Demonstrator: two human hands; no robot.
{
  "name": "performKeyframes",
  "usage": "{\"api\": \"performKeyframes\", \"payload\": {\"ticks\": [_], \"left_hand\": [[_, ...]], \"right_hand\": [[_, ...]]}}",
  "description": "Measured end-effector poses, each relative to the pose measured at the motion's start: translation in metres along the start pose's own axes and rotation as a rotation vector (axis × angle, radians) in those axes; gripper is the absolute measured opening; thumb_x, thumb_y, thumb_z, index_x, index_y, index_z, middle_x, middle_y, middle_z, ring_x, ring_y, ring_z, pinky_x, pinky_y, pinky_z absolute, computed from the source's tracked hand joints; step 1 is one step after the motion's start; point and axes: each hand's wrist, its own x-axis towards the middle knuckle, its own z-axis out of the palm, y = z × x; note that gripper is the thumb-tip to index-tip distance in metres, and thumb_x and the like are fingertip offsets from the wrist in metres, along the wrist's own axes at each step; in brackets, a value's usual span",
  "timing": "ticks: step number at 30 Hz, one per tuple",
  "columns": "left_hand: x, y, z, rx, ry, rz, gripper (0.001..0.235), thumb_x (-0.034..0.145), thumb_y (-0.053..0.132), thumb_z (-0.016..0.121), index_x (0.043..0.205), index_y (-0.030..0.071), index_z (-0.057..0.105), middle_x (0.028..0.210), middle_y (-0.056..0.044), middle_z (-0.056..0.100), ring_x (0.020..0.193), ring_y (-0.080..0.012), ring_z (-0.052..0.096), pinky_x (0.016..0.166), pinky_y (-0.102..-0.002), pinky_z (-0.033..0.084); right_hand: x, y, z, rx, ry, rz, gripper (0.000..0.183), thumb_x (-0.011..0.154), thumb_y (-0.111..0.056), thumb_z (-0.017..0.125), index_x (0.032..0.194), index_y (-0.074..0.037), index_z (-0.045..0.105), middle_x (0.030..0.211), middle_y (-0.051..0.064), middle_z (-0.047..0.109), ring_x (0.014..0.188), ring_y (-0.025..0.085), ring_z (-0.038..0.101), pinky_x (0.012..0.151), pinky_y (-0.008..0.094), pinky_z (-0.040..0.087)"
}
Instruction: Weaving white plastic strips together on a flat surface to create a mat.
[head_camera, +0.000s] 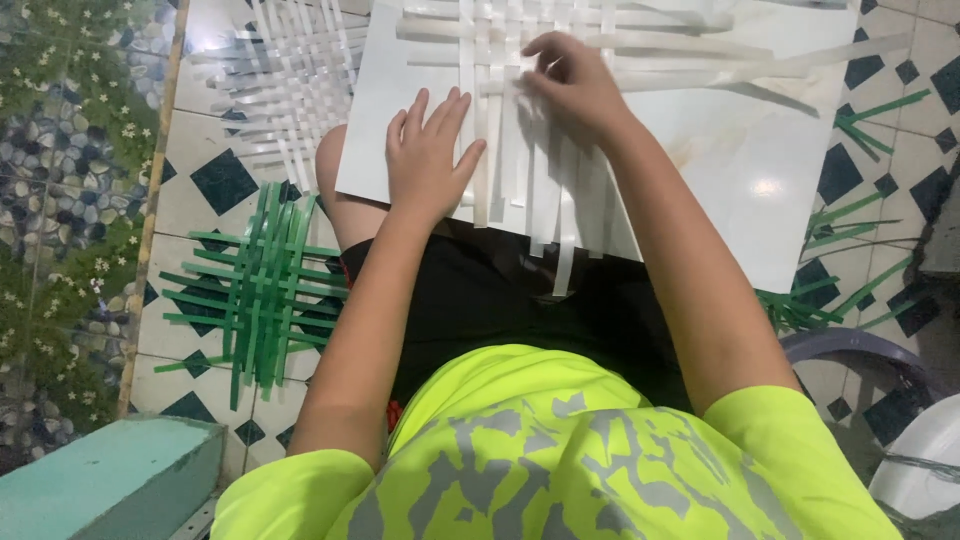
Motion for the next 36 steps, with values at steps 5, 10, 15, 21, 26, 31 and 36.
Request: {"api": "performKeyframes", "payload": {"ticks": [5,10,15,21,26,31,36], "left_hand": [[0.000,0.002,0.000,0.048,-0.010,0.007,0.050,0.102,0.042,0.038,0.148,0.022,0.037,0.152,0.000,0.040,0.143,-0.0291,0.025,0.111,-0.048,0.019],[0.001,0.007,-0.003,0.072,-0.042,0.014,0.049,0.102,0.031,0.036,0.151,0.028,0.032,0.153,-0.003,0.036,0.144,-0.0301,0.021,0.111,-0.052,0.015],[0.003,0.013,0.000,0.104,-0.060,-0.012,0.056,0.096,0.019,0.039,0.150,0.028,0.031,0.151,-0.010,0.035,0.143,-0.0332,0.021,0.108,-0.056,0.016],[0.005,0.018,0.003,0.016,-0.037,-0.028,0.044,0.092,0.014,0.039,0.134,0.022,0.049,0.150,-0.014,0.034,0.143,-0.0338,0.018,0.109,-0.059,0.010],[0.004,0.016,0.005,-0.024,-0.016,-0.029,0.038,0.101,0.032,0.032,0.132,0.021,0.052,0.149,-0.012,0.036,0.143,-0.0316,0.019,0.108,-0.058,0.010],[0.007,0.015,0.006,0.010,-0.046,-0.043,0.036,0.102,0.029,0.031,0.132,0.023,0.050,0.151,-0.011,0.033,0.144,-0.0309,0.017,0.109,-0.058,0.009],[0.006,0.014,0.007,0.000,-0.035,-0.034,0.038,0.102,0.032,0.034,0.135,0.024,0.051,0.151,-0.012,0.033,0.143,-0.0324,0.017,0.110,-0.060,0.009]], "right_hand": [[-0.004,0.074,-0.022,-0.146,0.369,-0.355,0.017,0.090,0.001,0.052,0.101,-0.006,0.064,0.101,0.008,0.056,0.091,0.020,0.053,0.074,0.029,0.049],[-0.052,0.084,-0.038,-0.325,0.572,-0.181,0.016,0.093,-0.009,0.051,0.097,-0.003,0.065,0.102,0.010,0.052,0.103,0.028,0.046,0.087,0.038,0.041],[-0.066,0.099,-0.065,-0.777,0.555,-0.175,0.021,0.106,-0.018,0.054,0.118,-0.007,0.067,0.120,0.015,0.057,0.111,0.033,0.042,0.091,0.045,0.037],[-0.069,0.125,-0.085,-0.776,0.411,-0.401,0.011,0.102,-0.004,0.066,0.114,-0.004,0.068,0.111,0.016,0.056,0.103,0.038,0.047,0.089,0.050,0.036],[-0.071,0.117,-0.077,-0.661,0.380,-0.244,0.018,0.101,-0.020,0.064,0.117,-0.012,0.066,0.119,0.007,0.056,0.108,0.035,0.041,0.085,0.051,0.038],[-0.072,0.111,-0.069,-0.610,0.401,-0.228,0.022,0.100,-0.018,0.061,0.118,-0.007,0.067,0.120,0.009,0.059,0.110,0.037,0.040,0.086,0.049,0.041],[-0.076,0.106,-0.053,-0.691,0.414,-0.334,0.031,0.101,-0.017,0.056,0.127,-0.006,0.068,0.121,0.010,0.067,0.111,0.038,0.045,0.085,0.048,0.048]]}}
